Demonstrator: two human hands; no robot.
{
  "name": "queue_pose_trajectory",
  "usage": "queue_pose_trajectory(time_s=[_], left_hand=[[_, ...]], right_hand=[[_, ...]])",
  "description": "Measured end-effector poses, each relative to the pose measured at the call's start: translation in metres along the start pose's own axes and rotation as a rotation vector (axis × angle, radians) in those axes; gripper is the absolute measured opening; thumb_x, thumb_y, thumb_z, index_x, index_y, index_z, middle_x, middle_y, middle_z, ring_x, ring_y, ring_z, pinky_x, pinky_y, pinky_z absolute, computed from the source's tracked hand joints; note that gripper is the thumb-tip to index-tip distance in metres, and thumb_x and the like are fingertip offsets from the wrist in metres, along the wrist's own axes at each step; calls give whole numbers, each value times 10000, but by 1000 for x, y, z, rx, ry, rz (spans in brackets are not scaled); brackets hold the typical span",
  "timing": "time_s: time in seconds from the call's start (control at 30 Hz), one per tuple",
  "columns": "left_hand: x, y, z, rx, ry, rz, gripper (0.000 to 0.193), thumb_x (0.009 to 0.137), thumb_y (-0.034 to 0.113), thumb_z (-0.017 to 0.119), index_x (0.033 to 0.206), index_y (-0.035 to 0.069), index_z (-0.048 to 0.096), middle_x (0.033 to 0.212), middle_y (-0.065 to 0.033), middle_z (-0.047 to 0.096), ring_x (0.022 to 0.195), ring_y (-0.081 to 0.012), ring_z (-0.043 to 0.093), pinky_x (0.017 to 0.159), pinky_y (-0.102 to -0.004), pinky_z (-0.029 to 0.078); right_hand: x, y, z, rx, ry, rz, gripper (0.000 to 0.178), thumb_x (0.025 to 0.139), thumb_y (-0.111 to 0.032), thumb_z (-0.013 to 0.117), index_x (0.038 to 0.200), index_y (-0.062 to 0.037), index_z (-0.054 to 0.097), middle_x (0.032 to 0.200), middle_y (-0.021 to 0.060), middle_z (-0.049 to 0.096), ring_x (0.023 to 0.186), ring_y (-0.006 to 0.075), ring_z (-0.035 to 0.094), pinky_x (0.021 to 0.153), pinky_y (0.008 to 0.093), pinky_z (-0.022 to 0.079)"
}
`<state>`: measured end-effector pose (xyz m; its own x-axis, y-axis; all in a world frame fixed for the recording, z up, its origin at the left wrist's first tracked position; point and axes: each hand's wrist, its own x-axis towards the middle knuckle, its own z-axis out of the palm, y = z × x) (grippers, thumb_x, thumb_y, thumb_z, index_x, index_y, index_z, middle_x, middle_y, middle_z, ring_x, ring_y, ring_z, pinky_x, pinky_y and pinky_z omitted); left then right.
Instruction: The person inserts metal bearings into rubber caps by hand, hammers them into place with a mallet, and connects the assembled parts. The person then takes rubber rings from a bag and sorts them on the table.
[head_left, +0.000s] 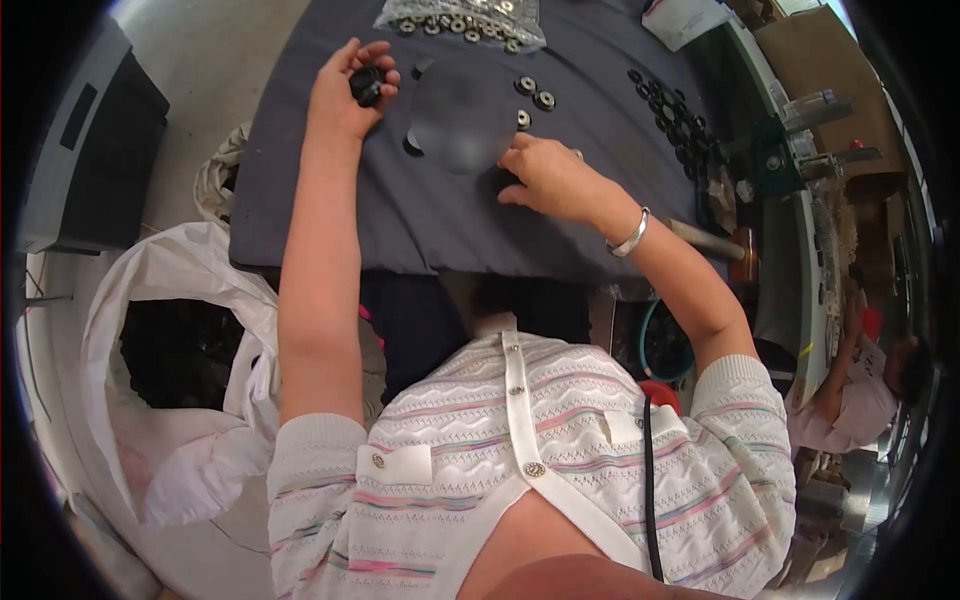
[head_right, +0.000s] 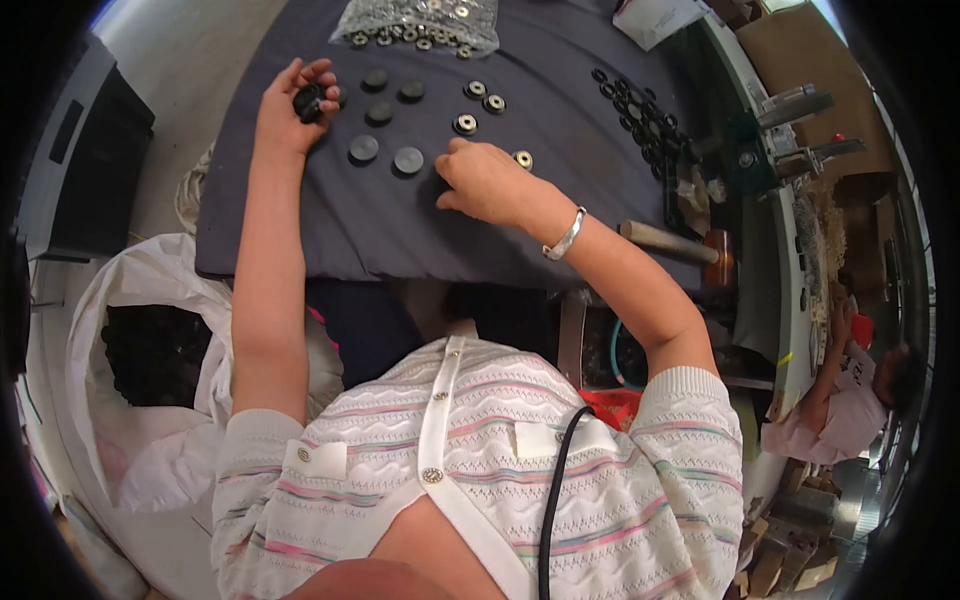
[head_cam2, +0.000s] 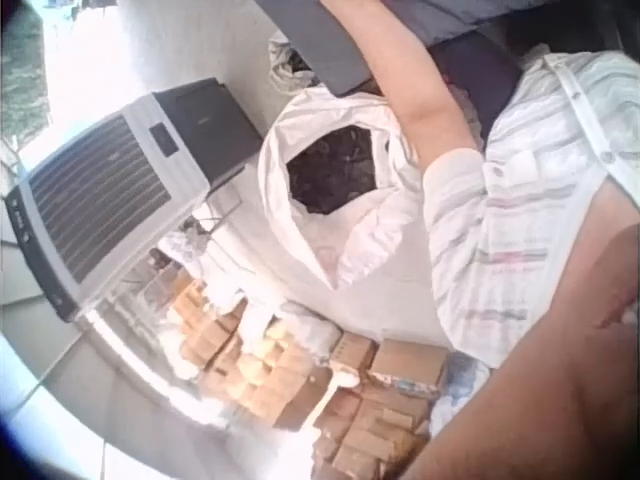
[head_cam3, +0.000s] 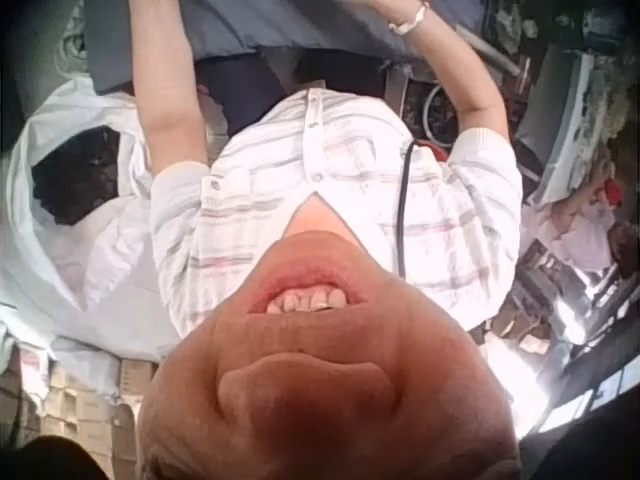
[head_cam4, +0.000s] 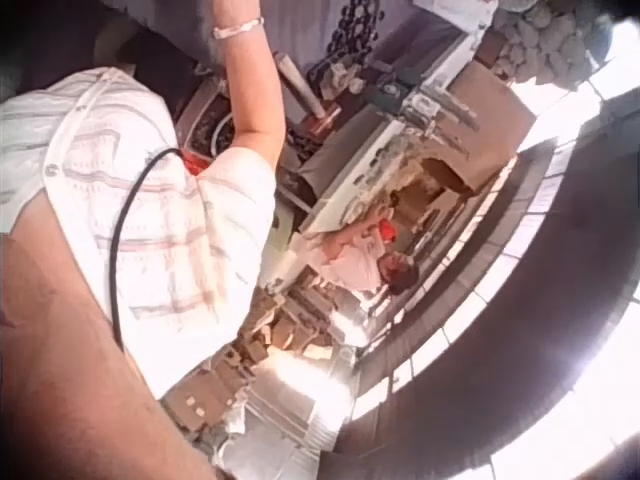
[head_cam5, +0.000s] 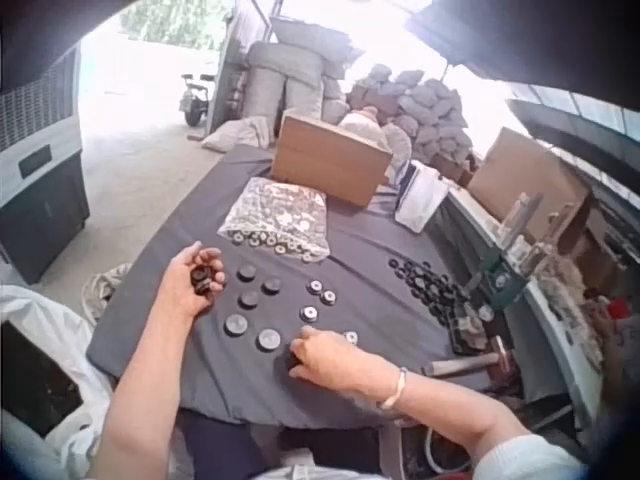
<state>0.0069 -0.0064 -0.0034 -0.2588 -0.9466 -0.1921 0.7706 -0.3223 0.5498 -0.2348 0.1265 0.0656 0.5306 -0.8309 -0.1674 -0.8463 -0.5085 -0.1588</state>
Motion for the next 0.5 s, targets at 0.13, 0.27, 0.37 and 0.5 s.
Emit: queue_pose_trajectory(time_s=[0.13, 0.27, 0.37, 0.5], left_hand=[[-9, -2, 1, -26, -30, -2, 330, 936, 302, 484, 954, 0, 617, 759, -105, 603, 649, -231, 578, 497, -285, 460], [-7, -5, 1, -75, -4, -44, 325, 941, 307, 470, 916, 28, 632, 752, -87, 613, 629, -209, 596, 521, -301, 481], [-2, -7, 3, -42, -55, -15, 310, 941, 286, 477, 958, 16, 627, 803, -81, 632, 719, -208, 615, 636, -328, 509], [2, -10, 12, 45, -2, 43, 211, 908, 242, 539, 906, 60, 647, 798, -20, 614, 720, -147, 595, 554, -276, 475]], right_hand=[[20, -26, -27, 54, 384, -103, 310, 711, -165, 758, 964, -27, 642, 865, 119, 560, 741, 313, 603, 655, 383, 494], [74, -50, -27, -13, 632, -352, 203, 749, -105, 700, 924, -41, 618, 916, 98, 560, 717, 281, 603, 626, 359, 506], [111, -48, -9, -168, 661, -417, 146, 750, -70, 652, 881, -50, 590, 913, 91, 549, 741, 259, 612, 612, 345, 515], [125, -34, -11, -175, 778, -602, 137, 716, -68, 646, 825, -59, 565, 902, 84, 554, 754, 248, 615, 597, 318, 519]])
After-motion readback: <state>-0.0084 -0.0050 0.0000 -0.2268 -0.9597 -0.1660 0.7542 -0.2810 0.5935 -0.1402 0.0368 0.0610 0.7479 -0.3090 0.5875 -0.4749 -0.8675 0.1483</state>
